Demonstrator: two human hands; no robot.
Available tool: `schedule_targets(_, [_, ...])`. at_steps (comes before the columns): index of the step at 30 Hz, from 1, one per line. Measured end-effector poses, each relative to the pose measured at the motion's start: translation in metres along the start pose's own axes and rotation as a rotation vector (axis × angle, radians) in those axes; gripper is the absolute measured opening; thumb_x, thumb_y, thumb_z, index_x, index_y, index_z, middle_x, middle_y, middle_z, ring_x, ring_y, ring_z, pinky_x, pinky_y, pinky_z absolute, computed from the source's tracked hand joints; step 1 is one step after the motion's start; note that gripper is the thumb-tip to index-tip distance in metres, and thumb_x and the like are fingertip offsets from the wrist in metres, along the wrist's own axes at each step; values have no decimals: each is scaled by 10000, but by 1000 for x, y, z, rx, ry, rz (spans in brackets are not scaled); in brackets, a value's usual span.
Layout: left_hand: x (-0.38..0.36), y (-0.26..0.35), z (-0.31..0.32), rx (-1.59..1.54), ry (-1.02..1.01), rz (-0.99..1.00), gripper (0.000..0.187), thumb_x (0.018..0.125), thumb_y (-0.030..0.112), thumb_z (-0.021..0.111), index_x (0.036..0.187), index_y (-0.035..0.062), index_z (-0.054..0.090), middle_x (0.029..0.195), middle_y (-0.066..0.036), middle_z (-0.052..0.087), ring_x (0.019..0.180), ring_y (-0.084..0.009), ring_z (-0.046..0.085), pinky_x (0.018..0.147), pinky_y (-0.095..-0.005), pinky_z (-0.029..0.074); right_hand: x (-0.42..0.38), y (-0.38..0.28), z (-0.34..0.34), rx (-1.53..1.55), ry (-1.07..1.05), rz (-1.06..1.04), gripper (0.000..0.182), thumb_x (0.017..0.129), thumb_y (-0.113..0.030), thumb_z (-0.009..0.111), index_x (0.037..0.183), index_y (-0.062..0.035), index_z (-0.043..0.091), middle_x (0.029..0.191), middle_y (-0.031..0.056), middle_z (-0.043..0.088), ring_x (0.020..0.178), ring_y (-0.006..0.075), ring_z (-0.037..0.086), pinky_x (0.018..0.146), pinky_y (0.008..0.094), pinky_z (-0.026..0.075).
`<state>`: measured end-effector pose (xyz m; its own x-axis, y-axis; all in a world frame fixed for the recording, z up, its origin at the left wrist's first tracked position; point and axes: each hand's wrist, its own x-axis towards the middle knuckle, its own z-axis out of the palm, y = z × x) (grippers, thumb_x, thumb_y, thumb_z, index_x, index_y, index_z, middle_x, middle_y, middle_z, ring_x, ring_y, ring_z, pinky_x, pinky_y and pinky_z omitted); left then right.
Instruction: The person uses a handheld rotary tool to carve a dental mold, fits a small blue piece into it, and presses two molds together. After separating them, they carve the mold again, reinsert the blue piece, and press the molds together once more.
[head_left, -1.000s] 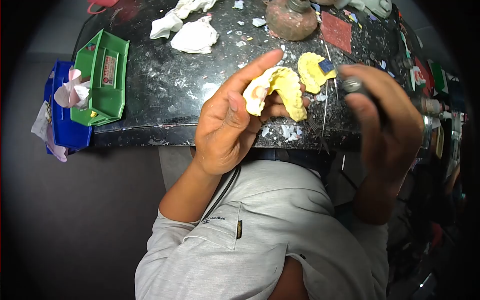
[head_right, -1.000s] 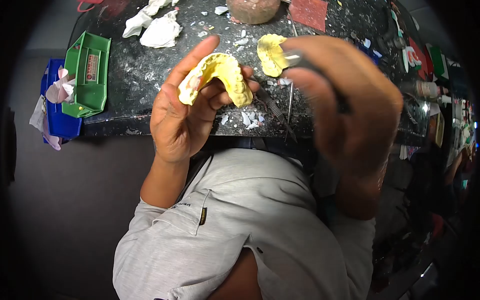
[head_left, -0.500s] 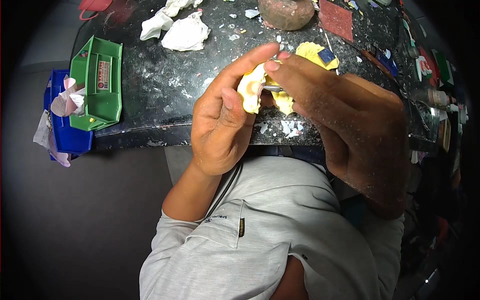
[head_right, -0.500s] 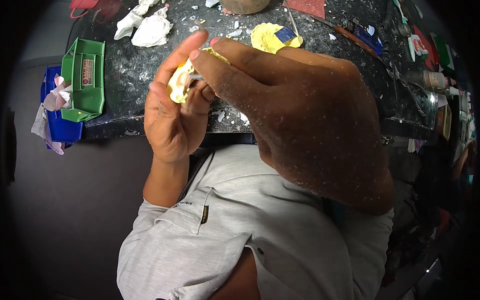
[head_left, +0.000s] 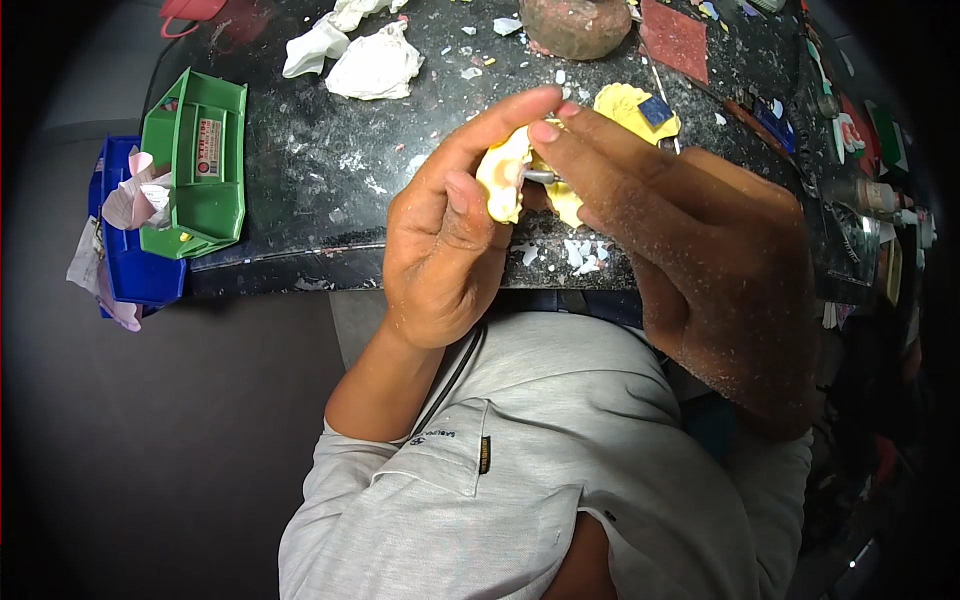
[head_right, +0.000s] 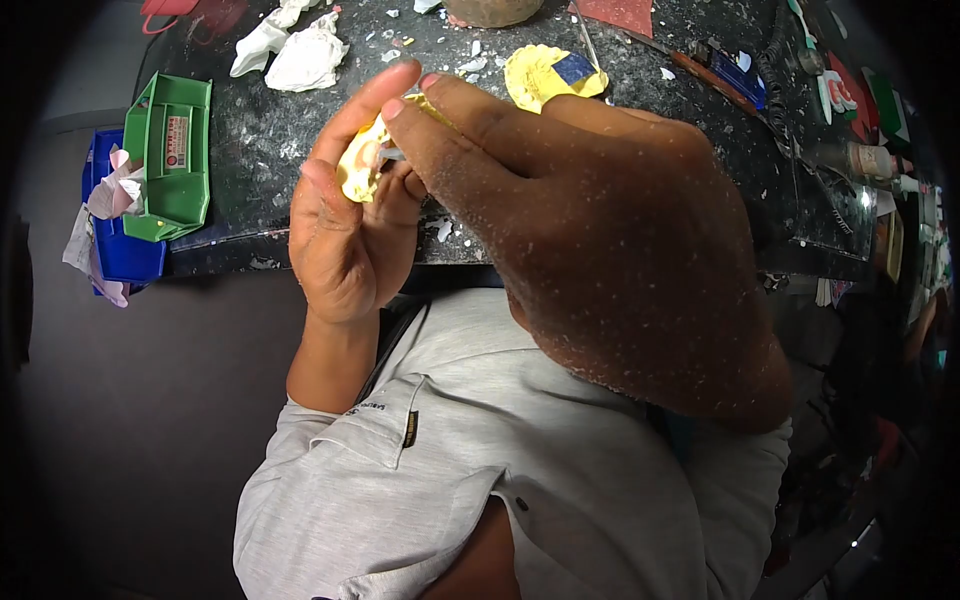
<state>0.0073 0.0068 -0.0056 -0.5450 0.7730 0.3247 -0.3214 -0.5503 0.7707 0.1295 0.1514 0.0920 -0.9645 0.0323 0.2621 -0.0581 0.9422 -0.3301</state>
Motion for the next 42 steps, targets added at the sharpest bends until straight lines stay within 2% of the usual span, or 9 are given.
schedule_targets(8, [0,0,1,12,12,-12,662,1106,430,432,1489,-109,413,1490,-216,510,1331,-252,550,1058,-383,493,0,-3,0,-4,-13,15,472,842,36,703,1299,-82,688,1263,111,721,813,223,734,661,338,580])
schedule_targets(13, [-1,1,0,-3,8,-33,665,1105,441,432,1490,-102,420,1477,-209,526,1310,-240,562,1031,-365,502,-1,1,8,33,75,-11,473,838,46,702,1292,-86,691,1260,106,724,738,229,698,628,336,561])
schedule_targets(19, [0,1,0,-4,2,-26,656,1109,433,423,1489,-102,422,1470,-208,532,1311,-241,561,1035,-366,500,0,-1,4,8,62,-5,467,837,36,698,1288,-88,695,1242,105,732,690,226,675,606,333,543])
schedule_targets(42, [-1,1,0,26,8,-16,657,1110,433,420,1482,-108,429,1475,-214,523,1317,-246,559,1046,-372,504,1,-5,5,64,98,26,454,820,59,695,1256,-69,707,1233,97,733,696,236,675,602,339,541])
